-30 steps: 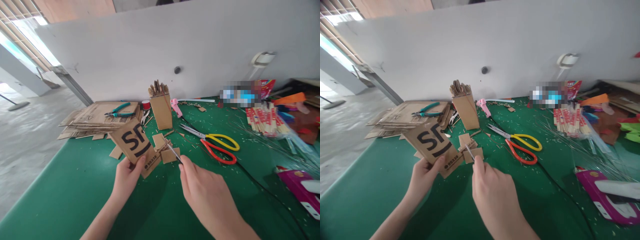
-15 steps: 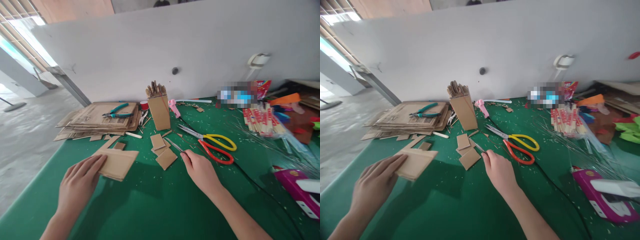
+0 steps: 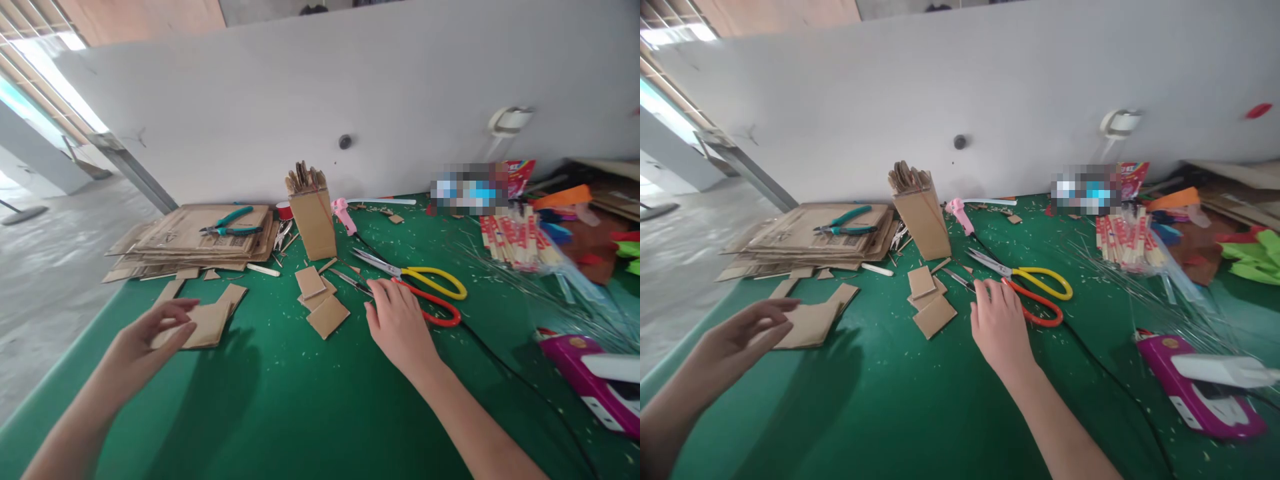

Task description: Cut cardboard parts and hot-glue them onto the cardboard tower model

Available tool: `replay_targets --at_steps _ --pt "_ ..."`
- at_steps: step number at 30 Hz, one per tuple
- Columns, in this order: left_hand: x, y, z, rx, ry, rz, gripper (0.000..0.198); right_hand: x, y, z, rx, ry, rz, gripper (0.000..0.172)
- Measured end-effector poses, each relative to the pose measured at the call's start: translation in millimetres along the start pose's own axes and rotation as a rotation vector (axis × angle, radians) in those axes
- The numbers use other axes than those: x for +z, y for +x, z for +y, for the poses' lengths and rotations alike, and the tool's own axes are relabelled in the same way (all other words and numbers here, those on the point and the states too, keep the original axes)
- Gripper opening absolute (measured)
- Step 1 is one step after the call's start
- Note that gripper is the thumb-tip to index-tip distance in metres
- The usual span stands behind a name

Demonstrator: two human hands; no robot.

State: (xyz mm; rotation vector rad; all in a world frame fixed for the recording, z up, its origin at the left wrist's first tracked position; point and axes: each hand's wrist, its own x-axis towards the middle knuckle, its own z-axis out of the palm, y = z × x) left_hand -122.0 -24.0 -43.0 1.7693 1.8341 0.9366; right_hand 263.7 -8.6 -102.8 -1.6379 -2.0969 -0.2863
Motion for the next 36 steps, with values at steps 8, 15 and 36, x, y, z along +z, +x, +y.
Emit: replay_targets --at_steps 8,15,36 --pt "109.0 -18 96 -0.081 -0.388 -0.529 0.019 -16 -3 -29 -0.149 0.343 -0.157 0.02" --pt "157.2 -39 107 0.318 0.085 -0.358 0.008 -8 -6 -44 -0.379 0.109 -0.236 0.012" --pt "169.4 -35 82 0.334 -0.068 -0.312 0.02 13 -9 -37 -0.484 0.144 -0.223 0.018"
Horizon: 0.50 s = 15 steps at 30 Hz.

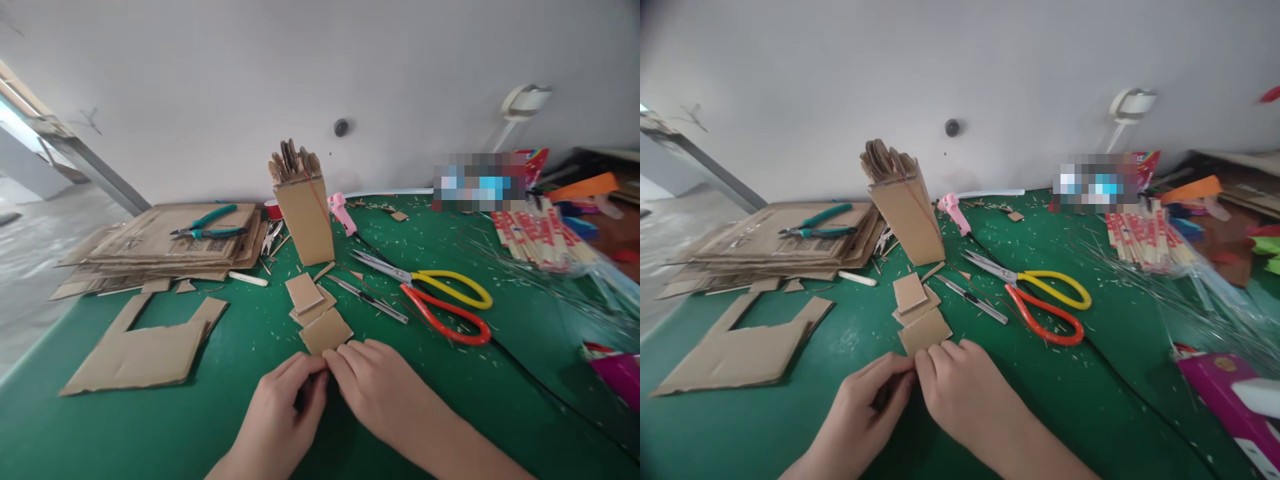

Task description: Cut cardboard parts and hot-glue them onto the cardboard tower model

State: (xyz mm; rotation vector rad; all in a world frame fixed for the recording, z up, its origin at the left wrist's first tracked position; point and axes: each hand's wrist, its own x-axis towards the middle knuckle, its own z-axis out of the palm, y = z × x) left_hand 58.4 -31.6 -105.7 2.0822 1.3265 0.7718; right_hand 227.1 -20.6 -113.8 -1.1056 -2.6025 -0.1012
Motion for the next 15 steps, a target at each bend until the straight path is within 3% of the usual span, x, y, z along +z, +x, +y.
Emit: replay_targets --at_steps 5,10,13,15 --pt "-0.7 -1 6 -0.023 0.003 -0.021 0.02 -2 0 2 0.033 0.066 0.007 0.015" --pt "-6.8 -2 7 0.04 -0.091 -0.027 0.022 -5 0 9 0.197 0.236 0.043 0.015" --pt "-7.1 0 0 0.085 -0.086 0.088 0.026 -6 -2 11 0.299 0.284 0.041 0.014" --pt "-3.8 2 -5 0.101 0.079 0.175 0.031 -7 -2 12 0.311 0.289 0.033 0.014"
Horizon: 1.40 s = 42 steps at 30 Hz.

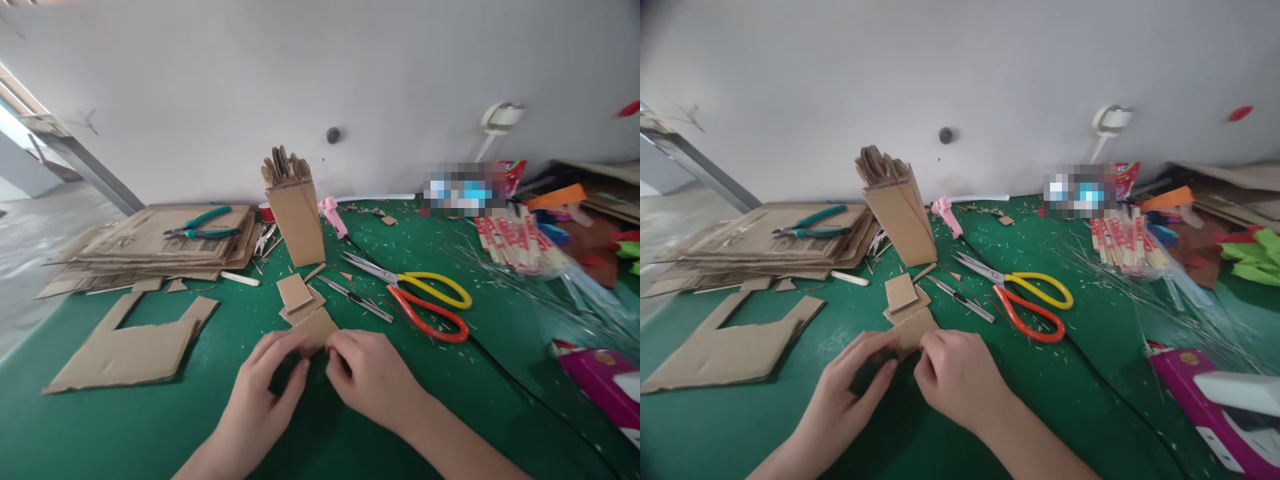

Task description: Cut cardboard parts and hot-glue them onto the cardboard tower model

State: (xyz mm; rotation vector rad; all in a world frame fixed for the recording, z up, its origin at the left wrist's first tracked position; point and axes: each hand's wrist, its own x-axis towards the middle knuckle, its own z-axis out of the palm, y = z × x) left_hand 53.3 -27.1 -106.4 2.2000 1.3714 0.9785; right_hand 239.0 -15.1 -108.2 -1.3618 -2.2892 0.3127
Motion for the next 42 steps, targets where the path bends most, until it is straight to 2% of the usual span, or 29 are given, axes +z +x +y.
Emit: replay_targets --at_steps 3,6,8,11,14,18,20,23,25,27,30,35,36,39,42 --pt "8.3 2 -4 0.045 0.31 -0.013 0.044 -3 1 1 -0.018 -0.058 0.003 0.014" --pt "12.9 2 -4 0.066 0.433 -0.081 0.033 -6 3 4 0.016 -0.156 0.03 0.019" --pt "12.4 1 -3 0.055 0.42 -0.07 0.027 -7 3 7 0.039 -0.195 0.058 0.023" --pt "9.5 -1 -2 0.043 0.296 0.04 0.038 -7 2 9 0.055 -0.21 0.082 0.024" --pt "7.8 -1 -2 0.03 0.073 0.129 0.046 -6 1 7 0.044 -0.2 0.079 0.021" --pt "6.1 1 -2 -0.096 -0.279 0.101 0.048 -4 1 5 0.014 -0.146 0.087 0.018" --pt "4.1 3 -1 -0.122 -0.335 0.055 0.039 -4 1 5 0.007 -0.109 0.1 0.018" --pt "0.3 6 1 -0.119 -0.294 0.067 0.021 -2 2 8 0.007 -0.051 0.116 0.024" --pt "-2.5 7 1 -0.124 -0.264 0.088 0.018 -2 2 10 0.003 -0.008 0.125 0.027" --pt "-5.5 7 -1 -0.117 -0.23 0.087 0.022 -1 2 10 0.004 0.022 0.13 0.025" --pt "-9.7 7 -8 -0.028 -0.093 0.089 0.033 -2 2 7 0.02 0.018 0.143 0.022" --pt "-10.9 4 -16 0.11 0.127 0.063 0.049 -4 0 2 0.084 0.054 0.179 0.045" --pt "-10.2 4 -17 0.116 0.139 0.065 0.049 -4 0 2 0.089 0.084 0.185 0.044" --pt "-7.6 4 -15 0.107 0.153 0.111 0.045 -2 0 2 0.074 0.202 0.206 0.021" --pt "-5.2 5 -10 0.11 0.109 0.12 0.042 -1 -1 0 -0.032 0.352 0.13 0.068"
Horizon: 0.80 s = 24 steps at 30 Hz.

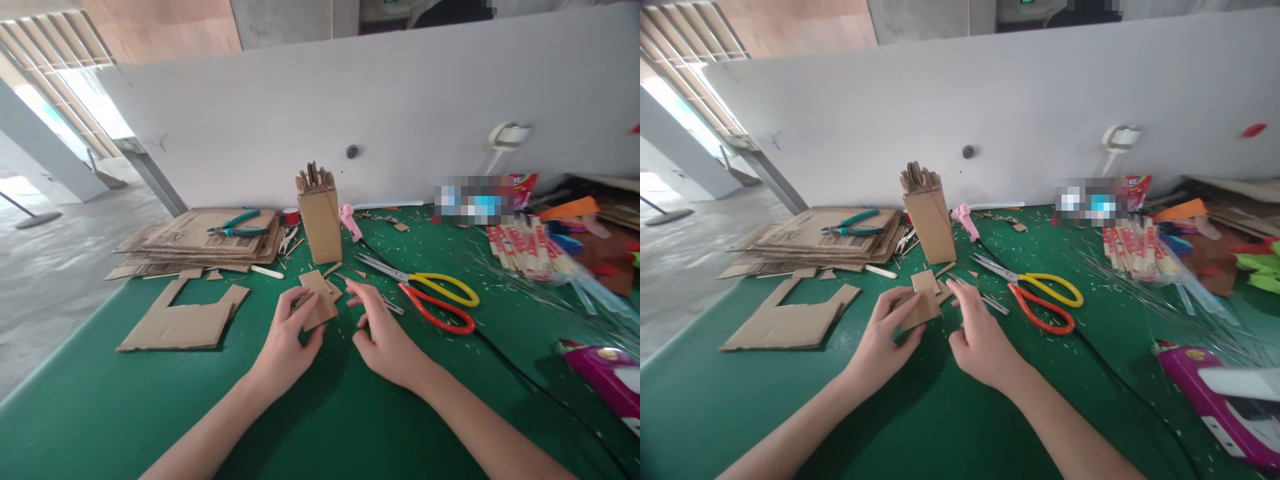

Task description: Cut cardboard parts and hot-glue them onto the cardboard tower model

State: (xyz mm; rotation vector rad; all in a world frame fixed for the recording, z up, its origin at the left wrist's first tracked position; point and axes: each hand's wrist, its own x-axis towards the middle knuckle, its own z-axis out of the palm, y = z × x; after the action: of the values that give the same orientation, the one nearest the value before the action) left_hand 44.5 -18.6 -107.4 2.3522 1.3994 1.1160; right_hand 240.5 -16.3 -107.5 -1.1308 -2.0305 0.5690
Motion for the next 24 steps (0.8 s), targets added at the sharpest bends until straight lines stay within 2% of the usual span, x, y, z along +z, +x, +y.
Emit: replay_targets --at_steps 2,4,8,11,14,17,19,22,24 --pt "0.8 -1 3 0.027 -0.065 -0.053 0.046 0 0 -2 -0.066 0.037 -0.092 0.074" --pt "0.4 -1 5 0.042 -0.133 -0.103 0.047 1 0 -4 -0.104 0.019 -0.134 0.066" --pt "-7.0 2 5 0.017 -0.193 -0.181 0.057 2 2 -1 -0.103 -0.026 -0.083 0.046" --pt "-14.4 7 1 0.029 -0.066 -0.22 0.068 3 3 5 -0.068 -0.112 -0.005 0.039" --pt "-16.7 11 -7 0.014 0.173 -0.266 0.06 2 3 9 -0.031 -0.264 0.016 0.034" --pt "-14.8 15 -13 -0.01 0.34 -0.402 0.053 -2 5 15 0.006 -0.405 0.015 0.028" --pt "-13.1 21 -15 0.004 0.371 -0.448 0.052 -4 6 19 0.02 -0.47 0.032 0.026" --pt "-11.5 36 -15 0.049 0.359 -0.449 0.051 -6 7 24 0.032 -0.525 0.064 0.024" --pt "-12.6 45 -15 0.084 0.344 -0.452 0.042 -6 8 26 0.047 -0.529 0.082 0.024"
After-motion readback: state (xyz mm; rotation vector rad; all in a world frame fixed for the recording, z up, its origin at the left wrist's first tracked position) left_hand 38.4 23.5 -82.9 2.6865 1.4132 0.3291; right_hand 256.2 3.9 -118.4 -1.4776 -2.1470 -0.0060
